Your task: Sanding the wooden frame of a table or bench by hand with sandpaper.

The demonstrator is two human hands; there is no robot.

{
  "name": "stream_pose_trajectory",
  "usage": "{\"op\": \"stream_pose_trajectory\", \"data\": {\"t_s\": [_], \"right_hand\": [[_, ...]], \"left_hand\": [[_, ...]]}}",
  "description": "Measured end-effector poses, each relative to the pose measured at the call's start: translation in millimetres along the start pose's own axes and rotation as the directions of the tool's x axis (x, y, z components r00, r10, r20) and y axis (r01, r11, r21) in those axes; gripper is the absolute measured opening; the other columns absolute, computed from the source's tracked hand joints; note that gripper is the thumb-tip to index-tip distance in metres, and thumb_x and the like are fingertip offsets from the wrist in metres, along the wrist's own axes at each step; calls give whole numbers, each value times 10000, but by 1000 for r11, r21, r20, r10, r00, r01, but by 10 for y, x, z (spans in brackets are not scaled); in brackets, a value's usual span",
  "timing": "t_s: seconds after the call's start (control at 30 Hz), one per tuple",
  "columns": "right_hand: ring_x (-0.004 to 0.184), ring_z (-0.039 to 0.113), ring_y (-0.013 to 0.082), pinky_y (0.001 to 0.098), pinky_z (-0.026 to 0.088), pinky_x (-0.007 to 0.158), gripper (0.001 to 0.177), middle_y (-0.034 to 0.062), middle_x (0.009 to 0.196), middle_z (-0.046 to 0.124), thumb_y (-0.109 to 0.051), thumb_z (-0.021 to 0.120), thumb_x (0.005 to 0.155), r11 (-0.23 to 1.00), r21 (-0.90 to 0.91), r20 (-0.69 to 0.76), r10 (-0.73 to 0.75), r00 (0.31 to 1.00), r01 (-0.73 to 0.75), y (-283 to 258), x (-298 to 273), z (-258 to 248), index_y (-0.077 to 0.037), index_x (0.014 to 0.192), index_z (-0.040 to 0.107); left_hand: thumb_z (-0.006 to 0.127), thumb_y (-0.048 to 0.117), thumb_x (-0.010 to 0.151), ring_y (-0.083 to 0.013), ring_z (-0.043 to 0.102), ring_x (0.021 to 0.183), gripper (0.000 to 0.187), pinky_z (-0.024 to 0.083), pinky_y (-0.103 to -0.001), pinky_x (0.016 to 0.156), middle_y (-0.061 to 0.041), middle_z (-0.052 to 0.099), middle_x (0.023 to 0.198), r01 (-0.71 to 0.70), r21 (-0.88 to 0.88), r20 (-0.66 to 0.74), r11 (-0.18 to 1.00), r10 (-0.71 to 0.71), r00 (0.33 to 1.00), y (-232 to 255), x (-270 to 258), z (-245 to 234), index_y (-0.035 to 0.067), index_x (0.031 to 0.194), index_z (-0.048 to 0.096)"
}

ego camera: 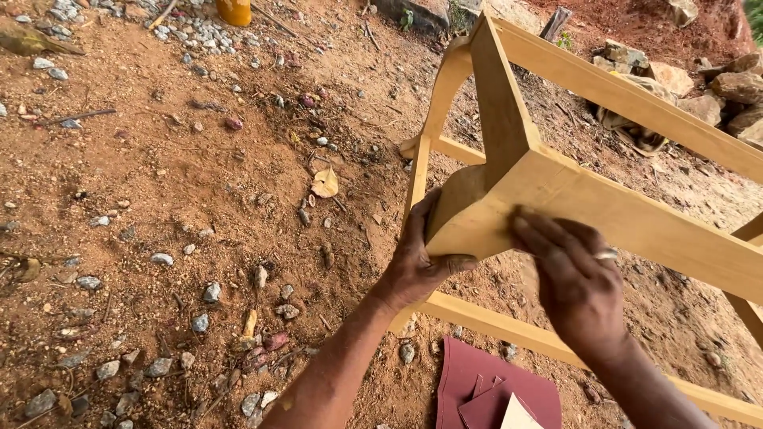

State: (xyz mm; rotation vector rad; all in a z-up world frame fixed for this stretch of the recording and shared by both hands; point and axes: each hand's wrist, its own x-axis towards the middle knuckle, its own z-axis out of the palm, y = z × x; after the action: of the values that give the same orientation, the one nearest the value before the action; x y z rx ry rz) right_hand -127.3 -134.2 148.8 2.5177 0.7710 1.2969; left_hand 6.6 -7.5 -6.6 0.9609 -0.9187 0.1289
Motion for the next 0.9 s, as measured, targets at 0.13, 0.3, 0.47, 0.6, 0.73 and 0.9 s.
{"op": "stream_pose_trajectory", "data": {"t_s": [0.13, 0.3, 0.47, 0.6, 0.73, 0.9], "right_hand": [[1184, 689, 204, 354, 631, 922, 262, 71, 1292, 736, 29, 723, 981, 996, -66, -13, 60, 998, -61, -59, 88, 55, -48, 1231, 734], [1210, 683, 255, 341, 626, 910, 367, 99, 1310, 745, 71, 687, 920, 999, -31, 51, -32, 998, 34, -22, 126, -5, -52, 1262, 739], [1254, 660, 242, 388, 594, 1002, 358, 73, 1319, 729, 20, 709, 936, 997, -9, 45, 73, 996, -73, -80, 134, 15, -74, 1281, 718], [1209, 664, 270, 400, 571, 942, 372, 96, 1317, 748, 2, 731, 858, 998, 55, 61, -20, 998, 16, -188, 303, 96, -46, 1227, 750], [1302, 641, 263, 425, 543, 1095, 299, 72, 1330, 735, 10, 722, 936, 998, 15, 16, -60, 998, 60, 27, -134, 130, -58, 1226, 743], [1485, 542, 219, 413, 518, 1208, 260, 94, 1442, 676, 33, 709, 1082, 993, -56, -69, -104, 992, 100, 136, -236, 622, -55, 1326, 721]], "left_hand": [[832, 519, 826, -349, 473, 1485, 1201, 616, -430, 1055, -238, 278, 1648, -33, 51, -12, 998, 33, 999, 27, -4, 37, 139, 1683, 81], [847, 495, 814, -341, 451, 1496, 1206, 598, -426, 1063, -244, 267, 1657, 13, 47, 0, 999, -13, 1000, -8, -14, -1, 128, 1680, 92], [843, 494, 824, -349, 480, 1466, 1212, 609, -425, 1080, -250, 300, 1648, 72, -14, 13, 997, -72, 997, 113, -7, 42, 128, 1690, 78], [853, 523, 777, -348, 520, 1406, 1276, 650, -402, 1037, -254, 325, 1599, 161, -130, 55, 978, -155, 986, 180, 41, -14, 143, 1660, 13], [840, 504, 834, -338, 467, 1483, 1235, 598, -406, 1054, -239, 260, 1662, 6, -7, 23, 1000, -6, 1000, -29, -14, -20, 138, 1672, 11], [850, 424, 778, -384, 411, 1497, 1235, 517, -496, 1128, -252, 249, 1653, 54, 110, 36, 992, -58, 998, 40, 11, -90, 165, 1675, 41]]}}
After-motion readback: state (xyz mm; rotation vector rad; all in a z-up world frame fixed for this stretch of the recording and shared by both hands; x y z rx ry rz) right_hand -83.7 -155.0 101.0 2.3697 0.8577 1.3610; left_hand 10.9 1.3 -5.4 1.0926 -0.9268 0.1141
